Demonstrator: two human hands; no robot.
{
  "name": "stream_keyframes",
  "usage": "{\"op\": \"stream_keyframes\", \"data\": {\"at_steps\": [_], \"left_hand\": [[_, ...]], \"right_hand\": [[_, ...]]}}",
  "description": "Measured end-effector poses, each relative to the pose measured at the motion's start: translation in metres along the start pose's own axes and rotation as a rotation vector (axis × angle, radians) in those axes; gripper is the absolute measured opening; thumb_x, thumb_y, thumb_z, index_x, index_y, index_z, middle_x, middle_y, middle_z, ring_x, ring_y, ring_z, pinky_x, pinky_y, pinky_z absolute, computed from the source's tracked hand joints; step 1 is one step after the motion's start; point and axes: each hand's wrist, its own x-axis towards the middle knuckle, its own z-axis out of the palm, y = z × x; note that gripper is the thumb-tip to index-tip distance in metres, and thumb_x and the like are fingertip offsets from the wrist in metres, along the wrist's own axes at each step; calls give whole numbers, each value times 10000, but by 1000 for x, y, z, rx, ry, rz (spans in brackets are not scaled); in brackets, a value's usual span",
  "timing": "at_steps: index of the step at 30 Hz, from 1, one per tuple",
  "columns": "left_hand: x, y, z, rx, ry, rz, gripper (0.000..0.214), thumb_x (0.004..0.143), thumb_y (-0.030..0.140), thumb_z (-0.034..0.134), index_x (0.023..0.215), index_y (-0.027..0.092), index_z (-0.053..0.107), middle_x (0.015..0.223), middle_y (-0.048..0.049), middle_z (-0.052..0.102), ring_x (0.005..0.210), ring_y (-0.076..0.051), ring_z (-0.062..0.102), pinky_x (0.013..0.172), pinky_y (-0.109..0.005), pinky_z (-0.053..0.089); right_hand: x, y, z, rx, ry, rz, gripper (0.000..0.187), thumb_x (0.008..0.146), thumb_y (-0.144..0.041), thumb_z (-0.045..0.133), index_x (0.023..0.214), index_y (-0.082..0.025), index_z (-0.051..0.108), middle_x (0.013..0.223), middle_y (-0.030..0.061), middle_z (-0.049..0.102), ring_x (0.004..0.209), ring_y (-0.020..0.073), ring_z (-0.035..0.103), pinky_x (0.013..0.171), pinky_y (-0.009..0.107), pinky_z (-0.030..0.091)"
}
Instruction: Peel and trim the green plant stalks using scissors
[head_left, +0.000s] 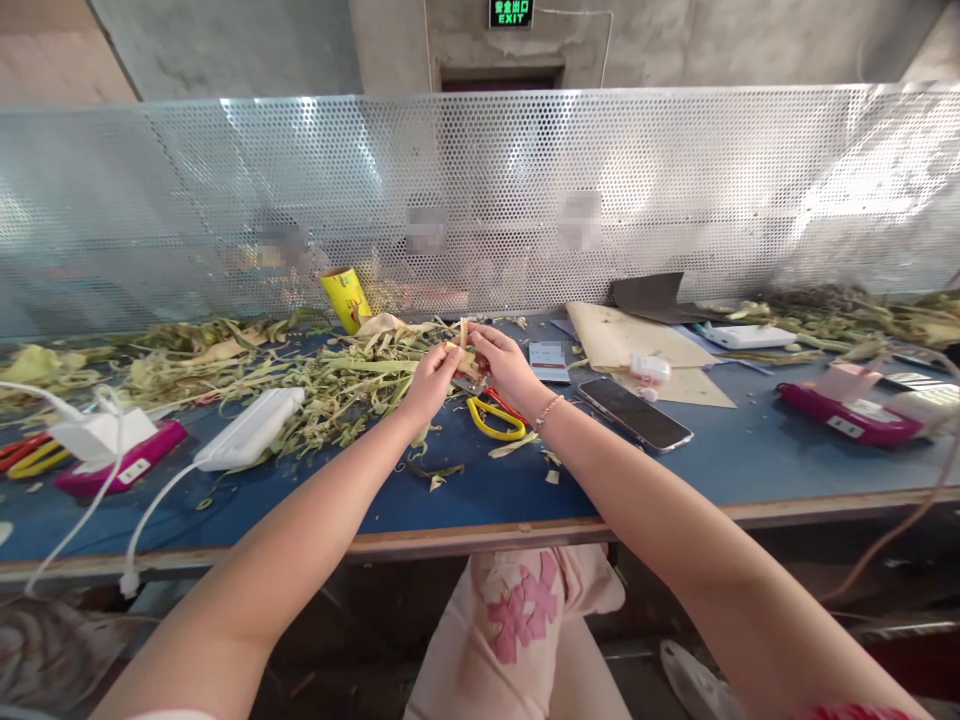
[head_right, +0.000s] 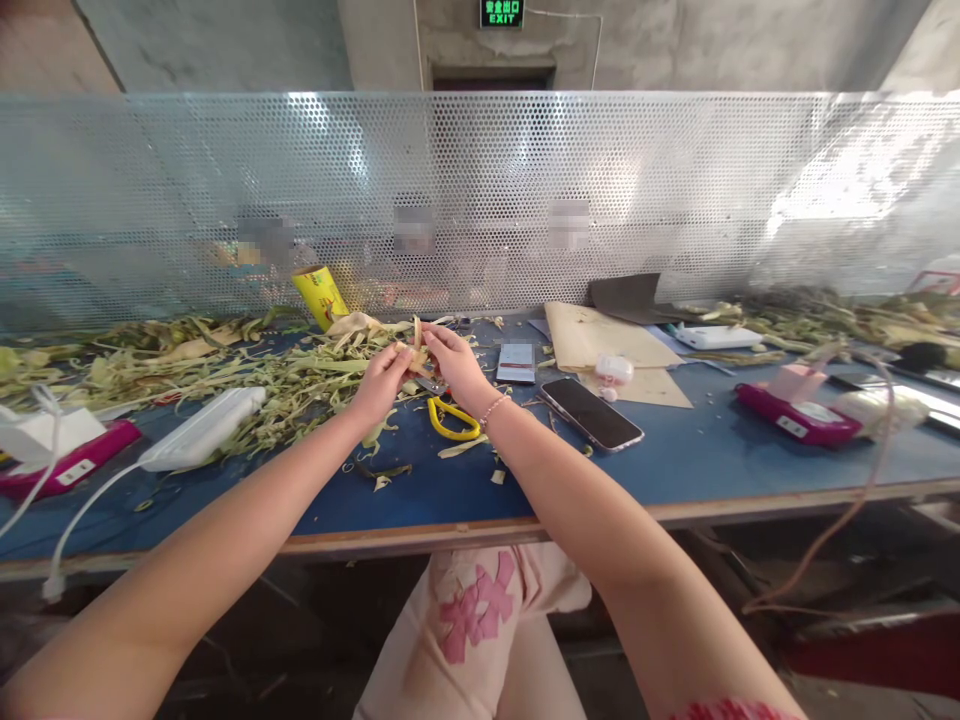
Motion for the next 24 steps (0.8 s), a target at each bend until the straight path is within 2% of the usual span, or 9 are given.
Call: {"op": "stream_keyframes", "data": {"at_steps": [2,5,10,12,15,18,24], "left_hand": [[0,1,1,-46,-1,-32,292,674,456,602,747,177,560,659,13,557,625,-98,544,640,-237,472],[1,0,2,-131,8,-72,298,653,438,623,780,174,568,675,8,575,626,-103,557,618,-239,471],[3,-2,2,-228,19,-107,255,647,382,629,765,166,566,646,16,563,593,-106,541,554,-234,441],[3,-1,1,-244,34,-110,223,649,354,620,749,163,563,630,19,557,582,-104,532,545,-231,434],[4,1,1,-259,58,-103,162,647,307,601,678,161,536,590,28,529,557,-93,512,537,-219,429],[4,1,0,-266,68,-102,139,638,275,583,635,163,502,555,36,503,536,-87,499,525,-208,424],[6,-7,-2,-232,3,-98,159,671,311,523,725,162,512,618,11,544,571,-112,527,559,-241,445]], "right_hand": [[-2,-6,1,83,-7,11,375,760,-454,484,1010,-207,617,763,4,633,504,56,436,458,183,376],[-5,-12,3,163,-37,5,324,688,-429,577,889,-189,662,800,14,639,562,62,468,488,186,387],[-6,-12,2,272,-91,81,279,558,-383,705,731,-167,677,706,13,622,600,89,503,530,216,414],[-5,-11,1,278,-122,89,272,550,-387,718,709,-169,681,675,6,603,581,85,493,523,220,407],[-4,-8,-1,258,-149,13,251,581,-412,702,665,-176,683,779,22,606,658,95,523,556,222,419],[-3,-7,-1,233,-160,-26,239,583,-404,705,665,-181,682,842,28,604,734,112,547,619,237,446],[-5,-6,1,266,-130,107,320,532,-343,742,790,-187,636,747,-5,610,605,90,547,587,246,459]]}}
